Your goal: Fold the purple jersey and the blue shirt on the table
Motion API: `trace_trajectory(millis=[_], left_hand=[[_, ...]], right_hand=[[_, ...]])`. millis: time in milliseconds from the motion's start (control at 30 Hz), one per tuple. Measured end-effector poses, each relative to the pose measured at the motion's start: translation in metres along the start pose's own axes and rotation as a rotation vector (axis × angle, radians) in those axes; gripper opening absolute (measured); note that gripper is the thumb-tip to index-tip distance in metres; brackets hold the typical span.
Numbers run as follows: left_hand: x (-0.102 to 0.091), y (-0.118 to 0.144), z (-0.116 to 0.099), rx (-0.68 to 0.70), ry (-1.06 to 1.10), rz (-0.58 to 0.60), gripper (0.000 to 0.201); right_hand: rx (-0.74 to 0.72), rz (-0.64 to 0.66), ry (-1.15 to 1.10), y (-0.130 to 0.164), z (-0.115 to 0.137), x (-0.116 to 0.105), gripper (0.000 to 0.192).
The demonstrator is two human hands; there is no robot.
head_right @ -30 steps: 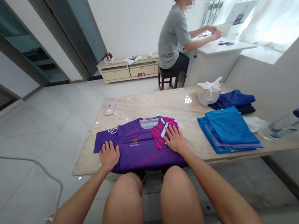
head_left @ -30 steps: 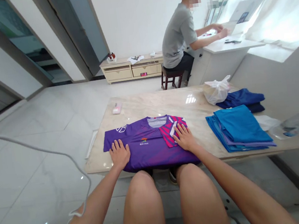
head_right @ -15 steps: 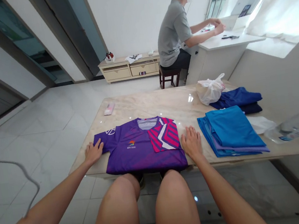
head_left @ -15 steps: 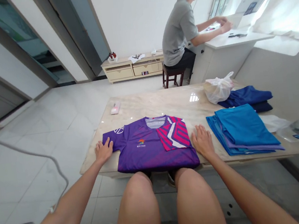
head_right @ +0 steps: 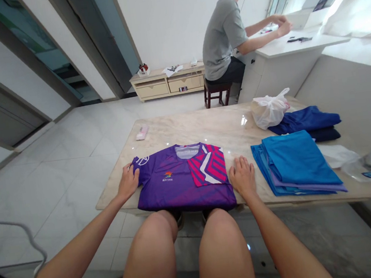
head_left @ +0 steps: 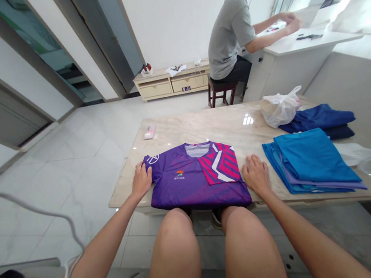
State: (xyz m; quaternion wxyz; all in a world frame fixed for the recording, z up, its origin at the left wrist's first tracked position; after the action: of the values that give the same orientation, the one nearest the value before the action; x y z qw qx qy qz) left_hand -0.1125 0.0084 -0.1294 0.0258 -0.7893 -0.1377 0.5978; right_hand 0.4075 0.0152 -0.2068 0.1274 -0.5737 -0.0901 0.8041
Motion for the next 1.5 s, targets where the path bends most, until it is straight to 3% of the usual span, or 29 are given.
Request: trace_trajectory(millis=[200, 300, 367, 533, 667, 867, 967, 1033, 1133, 1267, 1400, 1500], left_hand=[[-0.005, 0.000, -0.077, 0.166, 0.058, 0.047, 0.053], [0.001, 0.018, -0.111, 0.349, 0.141, 0.150, 0.056], [0.004, 0.030, -0.122, 0.471, 0.235, 0.244, 0.057], [0.014, 0.030, -0.106, 0.497, 0.360, 0.309, 0.055], [0.039, 0.015, -0.084, 0.507, 0.209, 0.302, 0.056], [0.071, 0.009, -0.082, 0.541, 0.078, 0.286, 0.052], [0.070, -0.020, -0.076, 0.460, 0.147, 0.176, 0.040], [0.064, -0.054, -0.069, 0.377, 0.213, 0.148, 0.029], [0.058, -0.108, -0.061, 0.285, 0.245, 0.218, 0.024], [0.059, -0.156, -0.067, 0.233, 0.152, 0.370, 0.046], [0.067, -0.171, -0.080, 0.252, 0.043, 0.477, 0.066], [0.075, -0.175, -0.088, 0.229, 0.000, 0.552, 0.074]], right_hand=[[0.004, -0.011, -0.001, -0.001, -0.003, 0.003, 0.061], [0.006, -0.009, 0.007, -0.001, -0.004, 0.003, 0.061], [0.006, 0.002, 0.013, 0.000, -0.004, 0.002, 0.062], [0.011, 0.015, 0.027, -0.001, -0.004, -0.001, 0.061], [0.012, 0.024, 0.035, -0.002, -0.003, -0.002, 0.061], [0.005, 0.015, 0.057, 0.003, -0.002, -0.001, 0.058], [0.004, 0.007, 0.016, -0.018, -0.012, -0.006, 0.050], [-0.031, 0.042, -0.042, -0.050, -0.018, -0.014, 0.040], [-0.124, 0.227, -0.082, -0.116, -0.011, -0.026, 0.032], [-0.191, 0.584, 0.019, -0.187, 0.024, -0.023, 0.036], [-0.183, 0.764, 0.201, -0.212, 0.055, -0.002, 0.071], [-0.139, 0.856, 0.239, -0.214, 0.062, 0.011, 0.084]])
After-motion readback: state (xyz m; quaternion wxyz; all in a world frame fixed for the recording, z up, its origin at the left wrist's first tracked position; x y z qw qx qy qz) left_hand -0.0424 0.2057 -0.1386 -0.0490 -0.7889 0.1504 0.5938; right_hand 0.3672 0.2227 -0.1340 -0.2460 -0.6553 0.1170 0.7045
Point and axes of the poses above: each hand's wrist, its own y-axis away from the middle knuckle, its own x-axis out of the palm, z = x × y, the point moved 1 cm from there along -y, towards the middle knuckle, and after that the axes turned 2 degrees about -y, right-handed, at the moved point
